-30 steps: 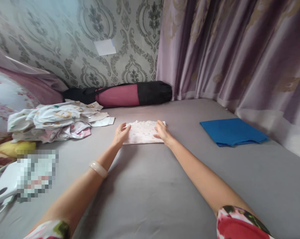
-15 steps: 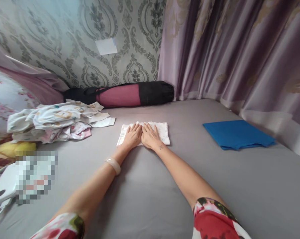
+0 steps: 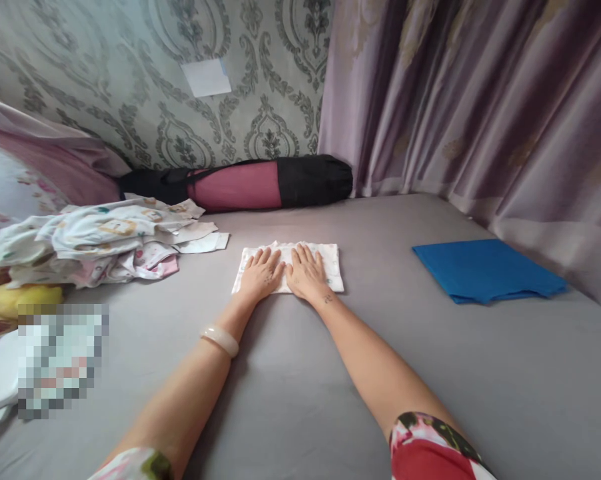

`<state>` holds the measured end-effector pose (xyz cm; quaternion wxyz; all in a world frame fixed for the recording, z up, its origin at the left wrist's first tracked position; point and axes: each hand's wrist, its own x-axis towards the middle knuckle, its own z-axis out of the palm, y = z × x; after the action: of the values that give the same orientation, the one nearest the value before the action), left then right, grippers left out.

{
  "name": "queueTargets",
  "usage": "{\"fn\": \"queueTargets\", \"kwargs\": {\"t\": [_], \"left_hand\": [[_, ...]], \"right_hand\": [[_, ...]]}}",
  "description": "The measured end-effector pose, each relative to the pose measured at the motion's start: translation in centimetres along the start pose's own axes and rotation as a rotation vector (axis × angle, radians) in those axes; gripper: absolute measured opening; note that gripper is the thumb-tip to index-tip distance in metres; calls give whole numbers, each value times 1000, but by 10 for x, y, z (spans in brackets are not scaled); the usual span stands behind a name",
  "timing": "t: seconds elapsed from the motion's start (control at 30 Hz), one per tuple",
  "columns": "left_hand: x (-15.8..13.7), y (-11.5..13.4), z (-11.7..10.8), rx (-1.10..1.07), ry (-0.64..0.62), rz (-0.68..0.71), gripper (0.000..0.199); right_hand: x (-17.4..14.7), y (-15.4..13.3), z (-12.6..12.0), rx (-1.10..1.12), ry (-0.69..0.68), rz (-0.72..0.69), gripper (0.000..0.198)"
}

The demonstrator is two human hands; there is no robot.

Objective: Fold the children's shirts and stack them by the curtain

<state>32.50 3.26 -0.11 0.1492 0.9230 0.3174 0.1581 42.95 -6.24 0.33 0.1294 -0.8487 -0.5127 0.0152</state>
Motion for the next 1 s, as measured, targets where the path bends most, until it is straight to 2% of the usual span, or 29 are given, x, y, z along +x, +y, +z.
{"fn": "queueTargets", "kwargs": {"t": [0.2, 0.53, 0.73, 1.0], "left_hand": [[-2, -4, -3, 106, 23, -56, 51], [-6, -15, -11, 63, 31, -195, 56], [-7, -32, -14, 36, 98, -226, 51], [-6, -40, -14, 27, 26, -269, 58]], "right_hand": [[1, 10, 3, -9, 45, 104, 62], [-3, 31, -3, -32, 31, 208, 67], [-6, 46, -9, -15, 52, 295, 69], [-4, 51, -10, 3, 4, 330, 71]]}}
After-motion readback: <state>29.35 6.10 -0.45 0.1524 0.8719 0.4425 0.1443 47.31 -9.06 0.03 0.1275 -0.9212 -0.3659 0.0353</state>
